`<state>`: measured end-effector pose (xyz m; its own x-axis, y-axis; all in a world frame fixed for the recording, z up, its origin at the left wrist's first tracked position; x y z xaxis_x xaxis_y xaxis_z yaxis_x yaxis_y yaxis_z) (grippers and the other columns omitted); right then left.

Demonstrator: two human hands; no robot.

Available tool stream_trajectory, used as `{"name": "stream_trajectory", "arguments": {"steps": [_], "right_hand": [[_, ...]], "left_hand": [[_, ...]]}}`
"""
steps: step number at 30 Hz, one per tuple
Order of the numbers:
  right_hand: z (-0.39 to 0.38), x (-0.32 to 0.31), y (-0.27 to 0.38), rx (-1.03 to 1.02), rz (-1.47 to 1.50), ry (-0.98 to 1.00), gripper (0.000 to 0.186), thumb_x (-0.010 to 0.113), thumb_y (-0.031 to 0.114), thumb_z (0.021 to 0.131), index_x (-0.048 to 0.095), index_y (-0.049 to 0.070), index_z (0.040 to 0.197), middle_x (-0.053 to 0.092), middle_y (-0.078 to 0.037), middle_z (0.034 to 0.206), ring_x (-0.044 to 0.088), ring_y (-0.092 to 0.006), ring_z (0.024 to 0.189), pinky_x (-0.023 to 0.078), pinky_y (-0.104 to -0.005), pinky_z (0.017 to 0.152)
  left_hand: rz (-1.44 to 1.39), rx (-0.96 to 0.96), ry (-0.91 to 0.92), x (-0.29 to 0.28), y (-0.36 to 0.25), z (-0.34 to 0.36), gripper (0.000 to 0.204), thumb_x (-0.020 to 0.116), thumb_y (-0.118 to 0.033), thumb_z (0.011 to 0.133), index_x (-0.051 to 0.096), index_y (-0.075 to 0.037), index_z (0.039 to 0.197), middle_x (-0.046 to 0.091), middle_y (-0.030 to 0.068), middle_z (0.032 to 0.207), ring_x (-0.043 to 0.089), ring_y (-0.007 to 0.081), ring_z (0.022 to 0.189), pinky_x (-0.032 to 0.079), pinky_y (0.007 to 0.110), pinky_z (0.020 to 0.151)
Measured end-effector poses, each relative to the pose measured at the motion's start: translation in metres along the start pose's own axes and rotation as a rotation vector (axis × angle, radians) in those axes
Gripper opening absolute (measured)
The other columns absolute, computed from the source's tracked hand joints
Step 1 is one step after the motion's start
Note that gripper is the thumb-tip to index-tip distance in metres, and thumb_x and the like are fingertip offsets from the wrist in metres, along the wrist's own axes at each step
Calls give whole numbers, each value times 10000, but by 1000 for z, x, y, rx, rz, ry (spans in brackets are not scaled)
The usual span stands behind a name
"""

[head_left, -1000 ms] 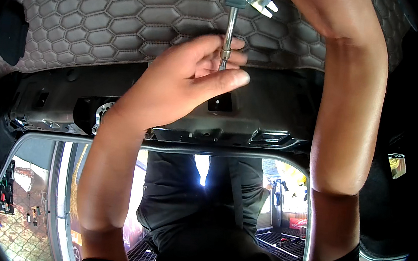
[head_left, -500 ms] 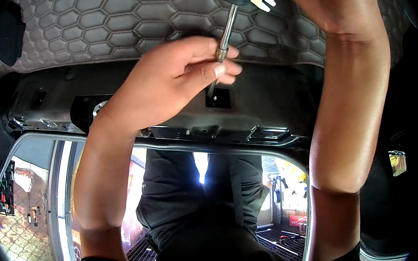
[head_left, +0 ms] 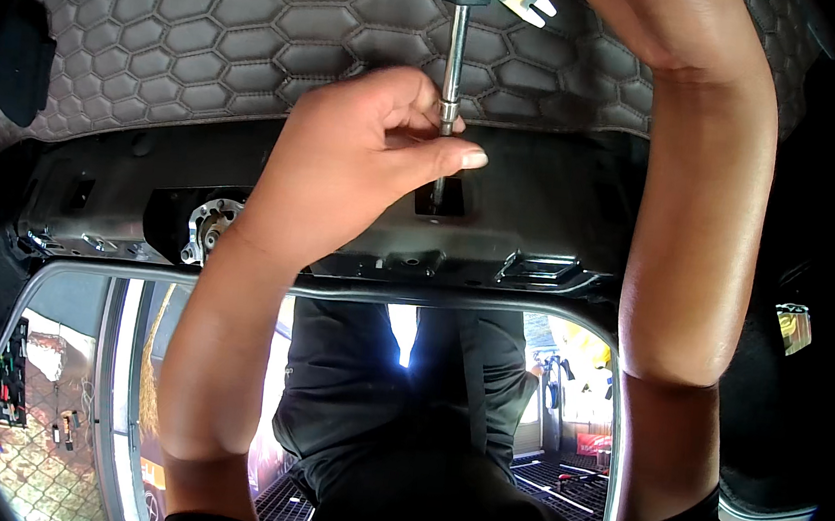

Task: The person unscrews a component from the car trunk interior using a screwdriver, places the tool in a tray, and then returns to tighten screws on the trunk latch mechanism.

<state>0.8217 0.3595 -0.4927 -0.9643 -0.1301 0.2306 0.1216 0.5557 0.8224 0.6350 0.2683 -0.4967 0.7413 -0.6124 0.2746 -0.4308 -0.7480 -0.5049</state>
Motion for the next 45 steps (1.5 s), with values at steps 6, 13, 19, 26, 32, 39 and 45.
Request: {"name": "stream_trajectory", "arguments": {"steps": [6, 13, 19, 26, 32, 39, 45], "right_hand": [[-2, 1, -1, -12, 52, -36, 354, 512, 230, 1068, 619, -80, 1201, 656, -205, 1217, 695, -260, 1049, 579, -295, 838], [-3, -12, 6, 14, -147, 102, 354, 500, 219, 1074, 613, -85, 1216, 663, -194, 1198, 684, -254, 1062, 582, -293, 852], [15, 18, 24, 304, 40, -244, 312, 566, 242, 1057, 676, -37, 1145, 711, -120, 1098, 693, -176, 976, 572, -263, 821], [-2, -17, 8, -10, -204, 173, 335, 533, 230, 1061, 641, -62, 1184, 692, -164, 1162, 680, -211, 1032, 573, -284, 850], [3, 17, 2, 85, 82, -231, 289, 584, 255, 1043, 695, -6, 1098, 735, -77, 1011, 679, -103, 953, 500, -203, 694], [5, -16, -1, 18, -79, 182, 310, 538, 215, 1048, 636, -51, 1175, 681, -160, 1131, 676, -194, 956, 570, -275, 815], [2, 22, 24, 217, 29, -293, 248, 575, 203, 1039, 677, -18, 1088, 718, -90, 995, 657, -120, 867, 533, -228, 726]], "left_hand": [[-276, 146, -66, 16, 6, -3, 255, 633, -66, 1023, 639, 70, 1238, 741, 141, 1096, 721, 190, 1023, 559, 298, 904], [118, -87, -90, 1, -5, -2, 295, 792, -102, 915, 654, 22, 1146, 744, 87, 1038, 719, 171, 1016, 558, 298, 923], [-378, 52, -56, 8, 2, -4, 181, 764, -67, 932, 625, -2, 1027, 743, 72, 1026, 705, 117, 1002, 555, 276, 929], [200, -44, -41, -3, -8, 1, 132, 690, -63, 988, 636, 21, 1074, 744, 83, 1050, 708, 136, 1011, 556, 279, 909], [-240, 73, 30, 2, 4, -4, 240, 659, -79, 1012, 633, 43, 1217, 744, 108, 1098, 710, 180, 1033, 551, 296, 928], [-86, 96, -123, 8, 4, 2, 177, 769, -58, 928, 657, 6, 1048, 733, 61, 1012, 705, 126, 973, 562, 274, 861], [-115, 19, -46, -1, 1, 5, 204, 807, -65, 894, 634, -5, 985, 723, 50, 984, 702, 107, 972, 566, 263, 836]]}}
Point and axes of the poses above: each hand's wrist, its own z-axis towards the middle knuckle, its own x-axis out of the palm, y = z × x, the point moved 1 cm from there along z, towards the middle knuckle
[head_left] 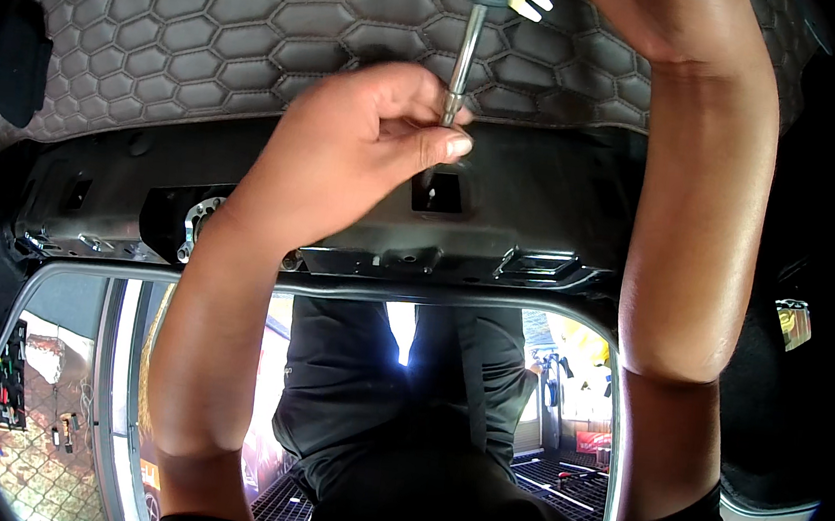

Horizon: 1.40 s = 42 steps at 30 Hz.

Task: The person unscrews a component from the car trunk interior using a screwdriver, places the tool in a tray, and then returns to tighten screws on the trunk latch mechanism.

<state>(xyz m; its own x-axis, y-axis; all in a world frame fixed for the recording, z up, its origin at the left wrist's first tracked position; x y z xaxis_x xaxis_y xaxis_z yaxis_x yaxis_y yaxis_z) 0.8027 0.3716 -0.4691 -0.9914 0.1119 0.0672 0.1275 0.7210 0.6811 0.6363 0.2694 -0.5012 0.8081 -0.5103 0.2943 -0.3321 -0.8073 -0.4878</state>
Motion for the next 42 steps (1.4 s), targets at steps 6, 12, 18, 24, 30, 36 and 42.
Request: {"name": "stream_trajectory", "arguments": {"steps": [6, 12, 18, 24, 30, 36, 42], "right_hand": [[21, -38, -30, -283, -129, 443, 295, 538, 190, 1040, 646, -55, 1164, 679, -157, 1147, 681, -218, 1001, 573, -301, 847], [8, -15, -21, -120, 57, 141, 287, 598, 236, 1034, 683, -30, 1101, 719, -87, 992, 678, -139, 911, 545, -245, 768], [28, -42, -24, -152, 14, 561, 302, 651, 289, 1016, 696, -7, 1050, 719, -67, 911, 654, -103, 829, 523, -230, 737], [7, -15, -23, -168, 16, 218, 392, 665, 350, 1016, 680, -40, 1054, 693, -104, 994, 675, -133, 872, 557, -256, 778], [7, -19, -15, -136, 44, 295, 470, 674, 413, 1009, 665, -55, 1045, 655, -117, 1020, 699, -180, 903, 579, -278, 790], [25, -32, -32, -208, 150, 471, 477, 686, 442, 1000, 671, -34, 1014, 654, -91, 965, 698, -168, 865, 565, -269, 748], [7, -20, -16, -133, -5, 284, 409, 708, 405, 993, 687, -3, 985, 672, -58, 871, 697, -138, 850, 568, -250, 727]], "left_hand": [[86, 33, -18, 4, 2, 0, 207, 766, -96, 940, 642, 7, 1070, 735, 79, 1033, 707, 132, 1012, 559, 266, 846], [92, 39, 39, -7, 5, -1, 194, 700, -108, 994, 653, 32, 1121, 745, 103, 1088, 715, 161, 1030, 558, 281, 872], [-87, 60, -41, 7, 1, -4, 186, 764, -78, 937, 667, 14, 1066, 747, 70, 1013, 719, 139, 977, 560, 261, 817], [-21, -38, 19, -5, 3, 1, 191, 807, -60, 895, 674, 6, 1015, 747, 56, 957, 726, 129, 926, 566, 257, 775], [129, 28, 5, 2, -2, 0, 214, 727, -83, 967, 663, 41, 1130, 750, 111, 1040, 733, 176, 982, 576, 292, 863], [-157, 10, 97, -6, 5, -5, 256, 667, -77, 1005, 640, 74, 1210, 740, 150, 1111, 732, 217, 1023, 572, 313, 897], [389, -54, -57, 1, -14, 3, 304, 870, -144, 845, 659, 6, 1004, 732, 80, 989, 727, 172, 949, 578, 310, 850]]}}
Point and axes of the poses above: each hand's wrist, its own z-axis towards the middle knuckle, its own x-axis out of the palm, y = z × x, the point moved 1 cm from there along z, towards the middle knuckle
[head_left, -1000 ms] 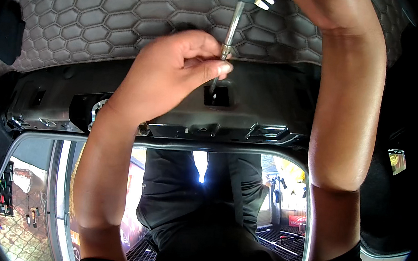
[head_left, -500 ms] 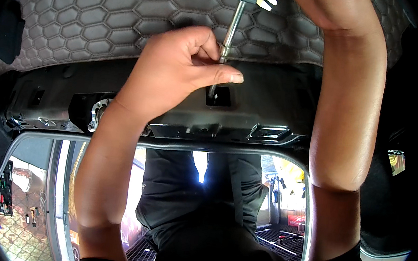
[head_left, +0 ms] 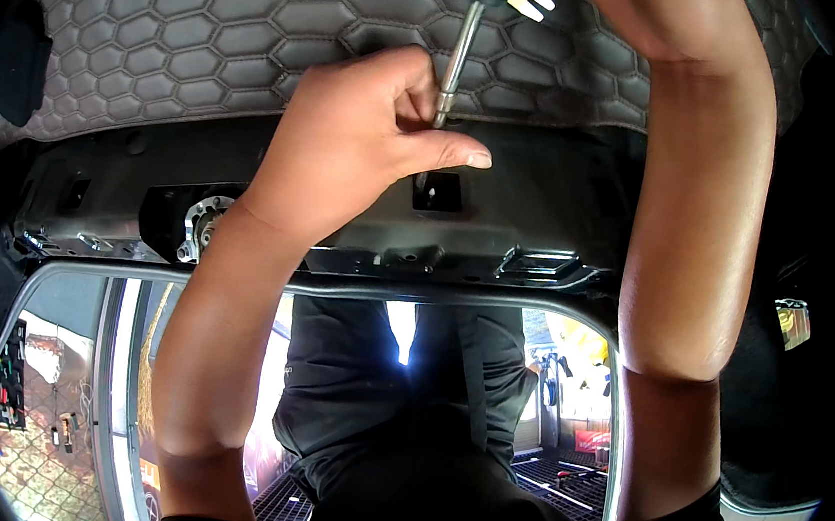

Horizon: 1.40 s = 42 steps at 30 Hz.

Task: The person unscrews a component from the car trunk interior using a screwdriver, places the tool in a tray, and then returns to tighten screws on the trunk latch mechanism.

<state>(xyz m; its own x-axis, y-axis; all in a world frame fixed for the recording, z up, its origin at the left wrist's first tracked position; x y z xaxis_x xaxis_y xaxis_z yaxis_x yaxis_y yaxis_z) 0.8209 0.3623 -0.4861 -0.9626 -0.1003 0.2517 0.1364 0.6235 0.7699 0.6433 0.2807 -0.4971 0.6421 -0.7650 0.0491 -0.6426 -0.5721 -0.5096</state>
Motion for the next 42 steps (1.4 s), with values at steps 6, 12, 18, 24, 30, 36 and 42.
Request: {"name": "stream_trajectory", "arguments": {"steps": [6, 12, 18, 24, 30, 36, 42], "right_hand": [[18, -16, -19, -35, 32, 166, 303, 729, 318, 988, 696, 18, 959, 689, -35, 840, 701, -105, 837, 569, -208, 705], [6, -13, 2, 20, -12, 133, 314, 710, 319, 1001, 687, 6, 981, 685, -48, 895, 696, -110, 849, 576, -228, 737], [3, 5, -5, 11, -13, -26, 359, 693, 346, 1009, 681, -13, 1011, 675, -61, 925, 694, -126, 858, 578, -244, 759], [4, -2, -3, 29, -2, 8, 365, 694, 346, 1009, 681, -18, 1014, 671, -66, 928, 700, -135, 871, 580, -245, 749], [9, -9, -9, -18, 37, 60, 441, 701, 416, 993, 680, -24, 1012, 668, -79, 939, 693, -147, 867, 565, -244, 720], [2, -3, 0, -46, -203, 64, 439, 700, 443, 988, 686, 4, 981, 681, -50, 877, 669, -103, 801, 545, -224, 692], [5, 1, -2, 60, 26, -24, 422, 686, 433, 1000, 679, 13, 969, 690, -58, 844, 668, -103, 765, 545, -220, 680]], "left_hand": [[-516, 130, 100, 7, 20, -5, 365, 776, -148, 937, 630, 41, 1213, 722, 137, 1159, 703, 206, 1085, 538, 333, 975], [-277, 63, 121, 0, 10, -6, 239, 746, -111, 957, 665, 42, 1121, 756, 90, 966, 725, 168, 922, 563, 291, 812], [68, 43, 30, -2, 2, -3, 269, 762, -105, 943, 661, 21, 1158, 737, 61, 965, 692, 124, 893, 545, 268, 848], [-567, 14, 157, -2, 13, -11, 272, 757, -97, 945, 651, 30, 1162, 738, 99, 1067, 705, 135, 953, 547, 282, 890], [85, -8, 33, -8, -7, -4, 201, 801, -116, 912, 664, 17, 976, 749, 63, 936, 697, 116, 899, 555, 279, 820], [-590, 212, -40, 14, 17, -8, 265, 680, -125, 1007, 646, 47, 1206, 742, 115, 1078, 727, 191, 1006, 564, 303, 858], [-164, 68, 24, 1, 7, -9, 233, 771, -150, 939, 663, 28, 1043, 744, 78, 940, 678, 114, 847, 532, 268, 753]]}}
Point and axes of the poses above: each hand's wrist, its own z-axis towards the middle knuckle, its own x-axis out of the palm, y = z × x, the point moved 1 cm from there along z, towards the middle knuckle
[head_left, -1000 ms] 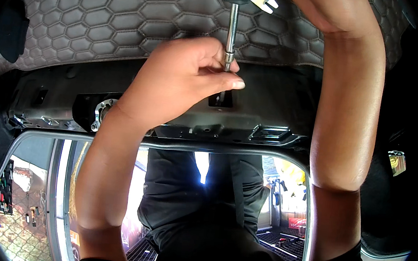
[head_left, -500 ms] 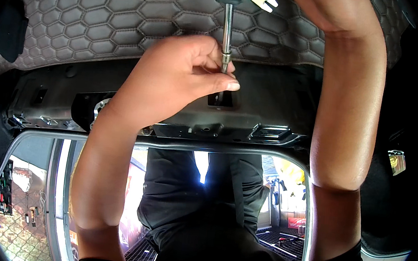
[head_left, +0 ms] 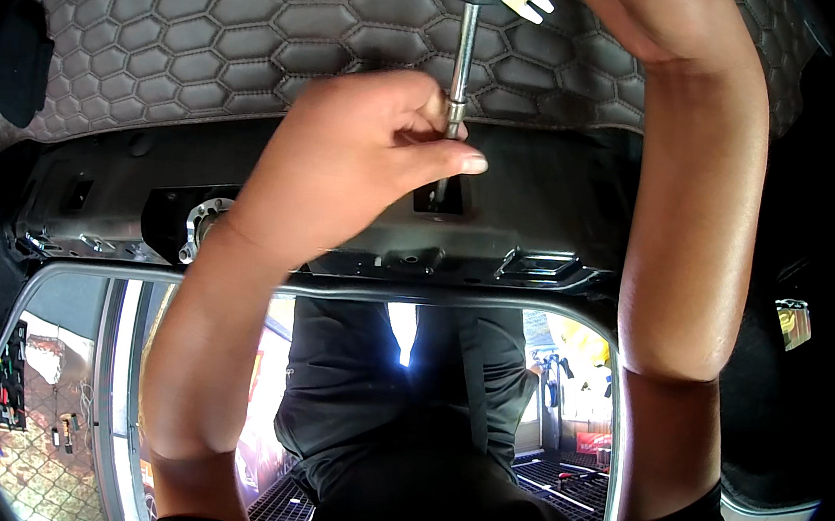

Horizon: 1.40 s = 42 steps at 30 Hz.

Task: The person unscrews a component from the car trunk interior using a screwdriver, places the tool in a tray, and then returns to tighten screws on the trunk latch mechanism.

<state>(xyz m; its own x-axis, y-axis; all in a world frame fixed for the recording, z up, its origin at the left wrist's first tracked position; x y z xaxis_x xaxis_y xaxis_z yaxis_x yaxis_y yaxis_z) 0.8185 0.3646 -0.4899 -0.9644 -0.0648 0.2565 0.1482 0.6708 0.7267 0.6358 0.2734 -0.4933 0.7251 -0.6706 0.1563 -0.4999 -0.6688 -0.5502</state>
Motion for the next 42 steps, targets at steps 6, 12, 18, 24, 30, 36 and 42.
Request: {"name": "stream_trajectory", "arguments": {"steps": [6, 12, 18, 24, 30, 36, 42], "right_hand": [[3, -2, -7, -124, -54, 44, 407, 692, 416, 1000, 677, 9, 975, 682, -52, 860, 692, -112, 800, 545, -219, 675], [5, -15, 8, 111, 66, 123, 408, 694, 407, 999, 675, 0, 976, 682, -67, 859, 710, -141, 811, 535, -223, 650], [4, -11, -7, -68, 7, 88, 409, 693, 393, 1002, 668, -15, 988, 684, -77, 887, 707, -142, 814, 553, -235, 675], [8, -14, -15, -155, -102, 121, 420, 689, 400, 1002, 665, -19, 989, 690, -86, 895, 701, -137, 816, 555, -233, 692], [3, -19, -1, -127, 13, 228, 381, 703, 375, 996, 679, 2, 924, 674, -46, 866, 699, -111, 820, 561, -238, 713], [11, -16, -8, -22, 14, 174, 365, 700, 363, 999, 685, 12, 900, 675, -41, 850, 697, -110, 799, 560, -233, 715], [-2, -3, -3, -91, -62, 67, 358, 694, 361, 1003, 684, 16, 906, 676, -35, 839, 696, -102, 793, 547, -208, 698]], "left_hand": [[124, 50, -116, 8, 1, 6, 261, 799, -151, 918, 663, 21, 1058, 739, 70, 925, 662, 104, 835, 535, 273, 779], [-326, -29, 80, 0, 9, -2, 385, 726, -106, 972, 606, 32, 1311, 731, 99, 1076, 706, 157, 992, 550, 300, 929], [226, -115, 3, -1, -14, 8, 436, 777, -148, 939, 611, 4, 1313, 726, 76, 1065, 699, 144, 971, 542, 300, 935], [-355, 37, 67, 5, 15, -2, 359, 650, -94, 1018, 585, 67, 1333, 729, 126, 1151, 707, 206, 1069, 541, 307, 967], [223, -82, -19, 5, -7, 6, 361, 810, -167, 909, 645, -2, 1184, 733, 68, 1007, 694, 124, 888, 547, 281, 881], [-235, 180, -33, 13, 11, 3, 412, 739, -120, 963, 601, 26, 1322, 710, 95, 1170, 681, 161, 1070, 530, 291, 956], [-131, -37, 61, -1, 1, 1, 336, 775, -140, 939, 637, 15, 1203, 721, 49, 1003, 669, 122, 923, 536, 275, 854]]}}
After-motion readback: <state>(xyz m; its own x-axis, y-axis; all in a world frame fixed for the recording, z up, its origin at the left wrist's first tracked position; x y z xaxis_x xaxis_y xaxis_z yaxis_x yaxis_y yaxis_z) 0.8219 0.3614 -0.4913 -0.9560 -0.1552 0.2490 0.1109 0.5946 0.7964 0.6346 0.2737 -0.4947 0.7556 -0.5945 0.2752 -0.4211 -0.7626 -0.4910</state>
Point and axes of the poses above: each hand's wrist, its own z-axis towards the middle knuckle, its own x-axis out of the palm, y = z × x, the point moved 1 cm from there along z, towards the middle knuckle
